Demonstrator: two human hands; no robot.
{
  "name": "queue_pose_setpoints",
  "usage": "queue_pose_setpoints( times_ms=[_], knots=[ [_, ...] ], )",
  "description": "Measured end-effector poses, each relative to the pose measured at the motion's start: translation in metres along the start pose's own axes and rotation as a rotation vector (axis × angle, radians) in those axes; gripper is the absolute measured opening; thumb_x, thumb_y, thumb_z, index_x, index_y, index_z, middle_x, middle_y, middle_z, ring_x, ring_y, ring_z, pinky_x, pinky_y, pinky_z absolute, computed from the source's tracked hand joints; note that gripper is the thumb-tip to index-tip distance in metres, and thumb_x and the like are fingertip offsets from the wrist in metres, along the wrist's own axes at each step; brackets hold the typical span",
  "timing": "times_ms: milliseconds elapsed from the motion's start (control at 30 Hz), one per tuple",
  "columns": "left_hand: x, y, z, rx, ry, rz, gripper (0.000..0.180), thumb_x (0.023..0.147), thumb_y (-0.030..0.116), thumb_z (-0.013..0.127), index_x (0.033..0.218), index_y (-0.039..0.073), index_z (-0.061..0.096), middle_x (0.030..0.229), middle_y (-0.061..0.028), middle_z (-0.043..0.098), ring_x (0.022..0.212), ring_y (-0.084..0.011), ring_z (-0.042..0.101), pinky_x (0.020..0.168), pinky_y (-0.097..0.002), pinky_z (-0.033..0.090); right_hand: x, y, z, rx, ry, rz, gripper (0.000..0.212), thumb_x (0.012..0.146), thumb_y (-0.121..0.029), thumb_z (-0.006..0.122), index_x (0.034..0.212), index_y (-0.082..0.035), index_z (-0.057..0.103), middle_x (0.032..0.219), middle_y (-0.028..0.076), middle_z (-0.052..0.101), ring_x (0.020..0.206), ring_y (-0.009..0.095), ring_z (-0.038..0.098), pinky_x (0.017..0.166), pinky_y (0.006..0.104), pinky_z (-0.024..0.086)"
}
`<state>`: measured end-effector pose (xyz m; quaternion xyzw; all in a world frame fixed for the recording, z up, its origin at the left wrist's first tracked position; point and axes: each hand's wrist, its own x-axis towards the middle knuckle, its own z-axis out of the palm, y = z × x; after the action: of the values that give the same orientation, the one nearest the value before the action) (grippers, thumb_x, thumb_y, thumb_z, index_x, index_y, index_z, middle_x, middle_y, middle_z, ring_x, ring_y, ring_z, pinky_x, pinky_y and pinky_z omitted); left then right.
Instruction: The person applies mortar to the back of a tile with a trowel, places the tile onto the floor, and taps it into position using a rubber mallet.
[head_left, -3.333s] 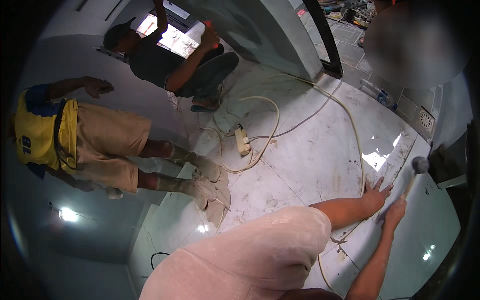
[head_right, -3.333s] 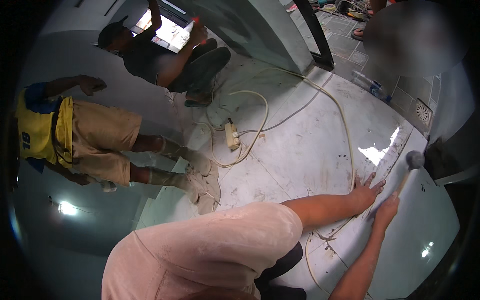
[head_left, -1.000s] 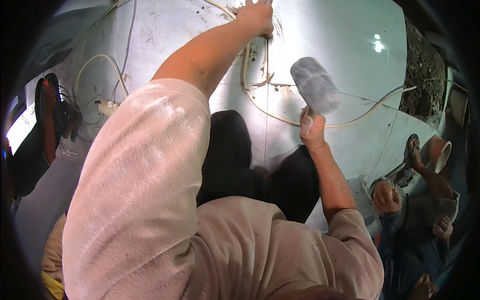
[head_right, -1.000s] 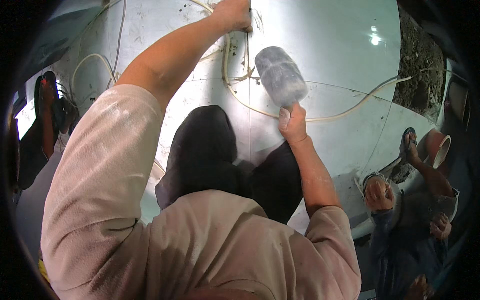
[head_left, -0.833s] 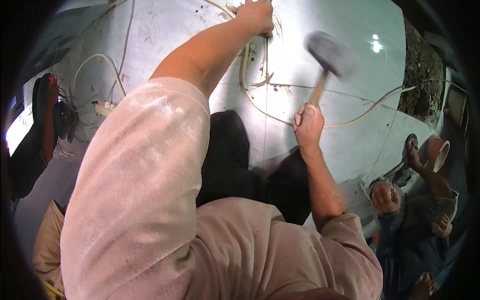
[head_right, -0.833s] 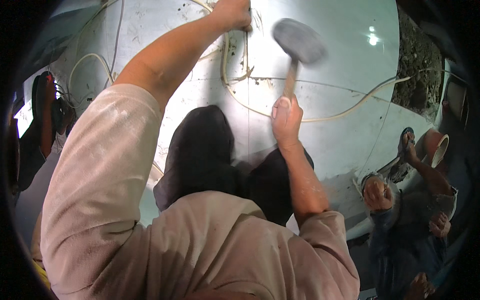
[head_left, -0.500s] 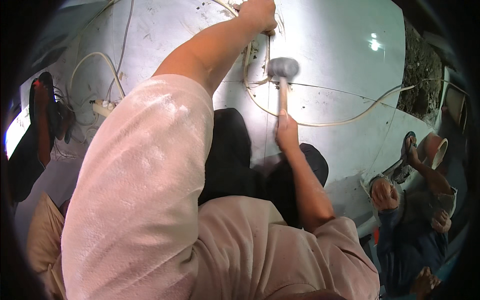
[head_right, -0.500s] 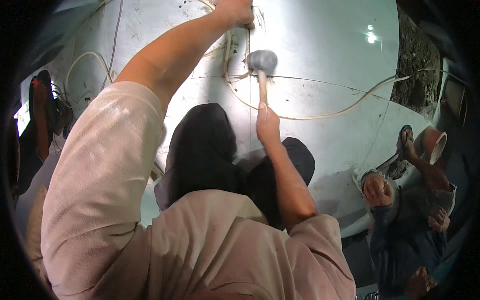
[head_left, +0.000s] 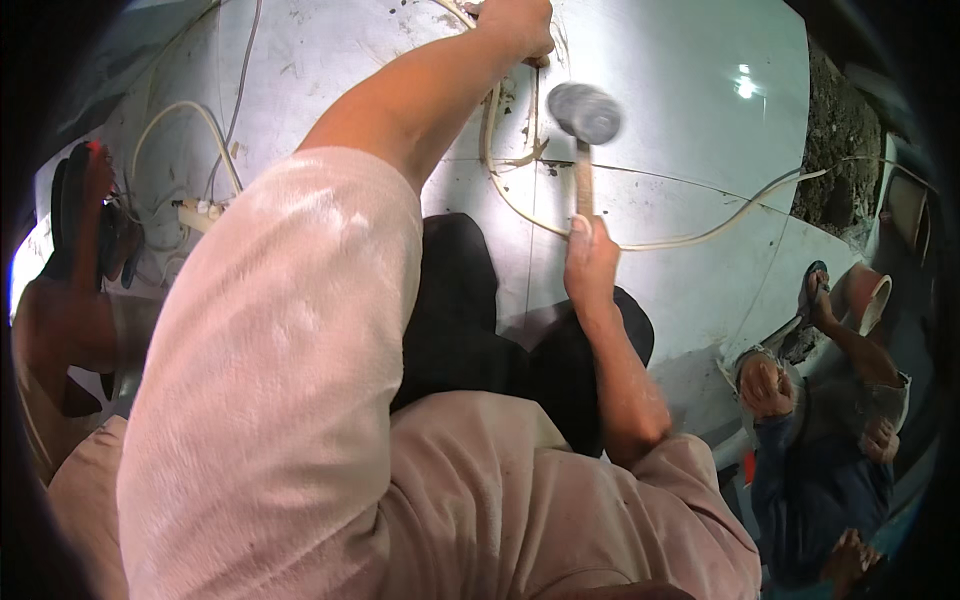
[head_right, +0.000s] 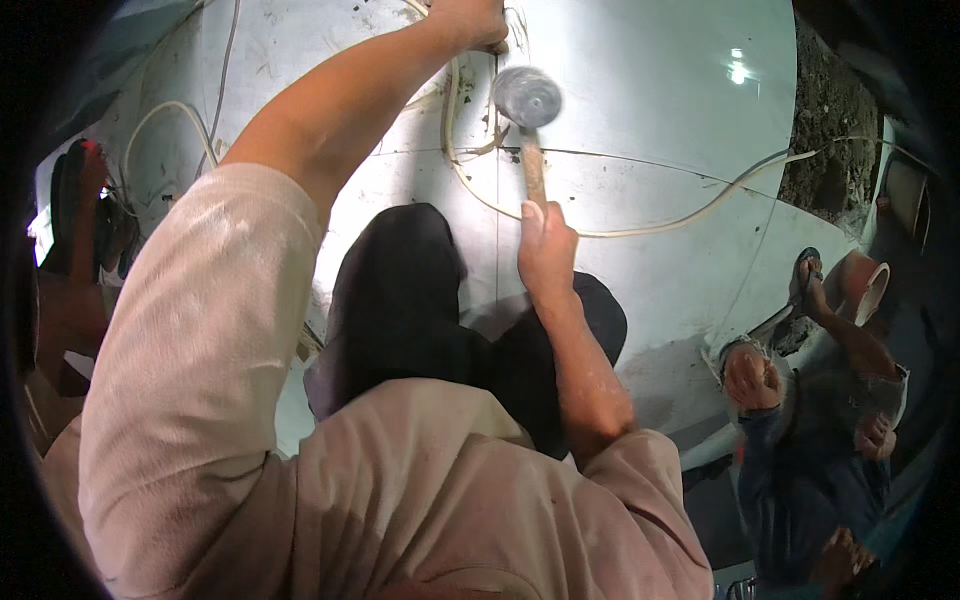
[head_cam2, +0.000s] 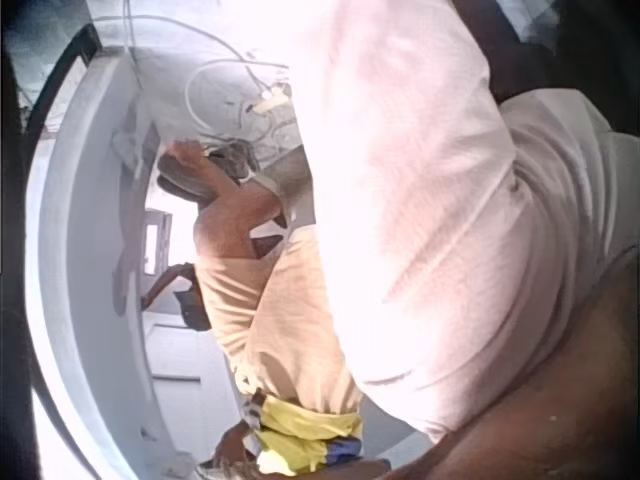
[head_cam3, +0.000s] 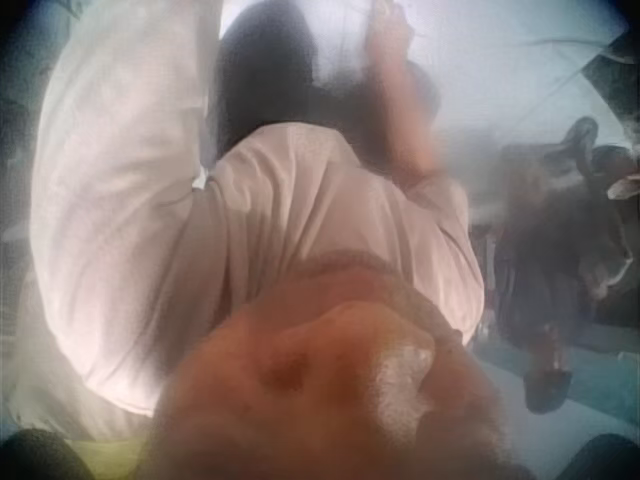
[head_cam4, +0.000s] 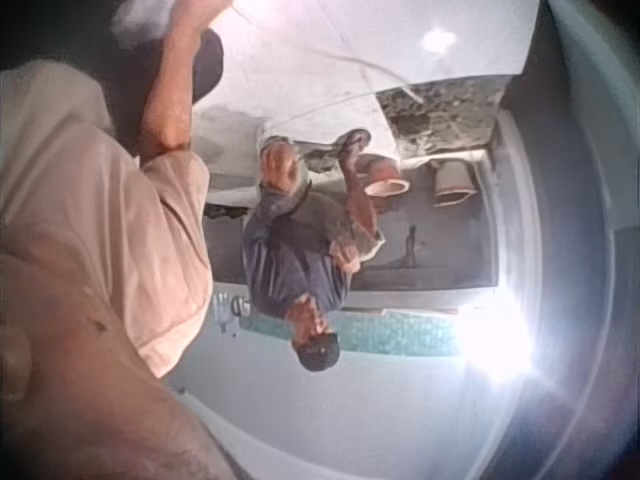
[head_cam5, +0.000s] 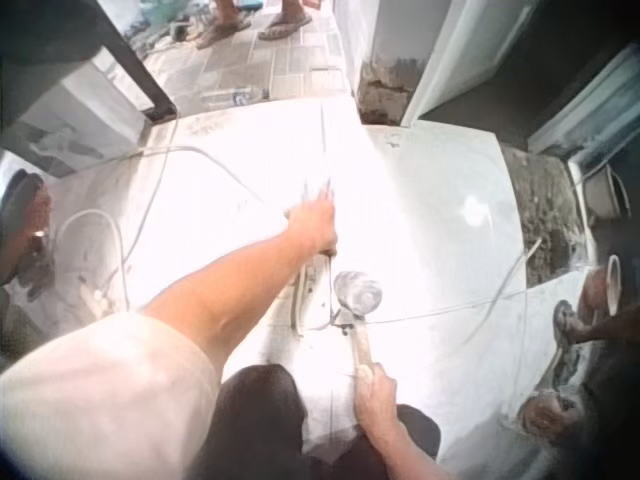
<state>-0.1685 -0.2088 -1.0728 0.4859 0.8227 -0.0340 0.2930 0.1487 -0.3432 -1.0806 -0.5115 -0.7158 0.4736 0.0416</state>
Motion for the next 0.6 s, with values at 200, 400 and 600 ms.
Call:
queue_pose_setpoints(
  times_ms=[200,400,600],
  knots=[
    [-0.001,0.018,-0.002,0.050,0.047,0.079,0.102,0.073,0.024,0.086,0.152,-0.002,0.028,0.163,-0.0156,0.026,0.146,-0.0439,0.031,0.105,-0.0695,0.043,0.011,0.014,-0.009,0.057,-0.100,0.247,0.035,0.103,-0.030,0.052,0.098,0.004,0.059,0.082,0.031,0.062,0.075,0.048,0.061,0.069,0.0488,0.048],
    [-0.028,-0.028,0.107,0.170,0.406,0.291,0.071,0.098,0.036,0.055,0.155,0.003,0.030,0.167,-0.0151,0.019,0.152,-0.0347,0.020,0.122,-0.0549,0.018,-0.008,0.023,-0.086,0.007,0.437,0.036,0.032,0.101,-0.027,0.058,0.103,0.005,0.059,0.076,0.017,0.061,0.069,0.026,0.059,0.065,0.0405,0.048],
    [-0.172,0.057,0.152,-0.052,0.013,0.216,0.086,0.096,0.034,0.060,0.152,-0.015,0.018,0.164,-0.0315,0.003,0.154,-0.0441,0.002,0.123,-0.0559,0.009,-0.055,0.123,-0.169,-0.234,0.645,0.488,0.035,0.099,-0.028,0.061,0.114,0.003,0.059,0.098,0.025,0.064,0.092,0.044,0.064,0.078,0.0495,0.050]
  ],
)
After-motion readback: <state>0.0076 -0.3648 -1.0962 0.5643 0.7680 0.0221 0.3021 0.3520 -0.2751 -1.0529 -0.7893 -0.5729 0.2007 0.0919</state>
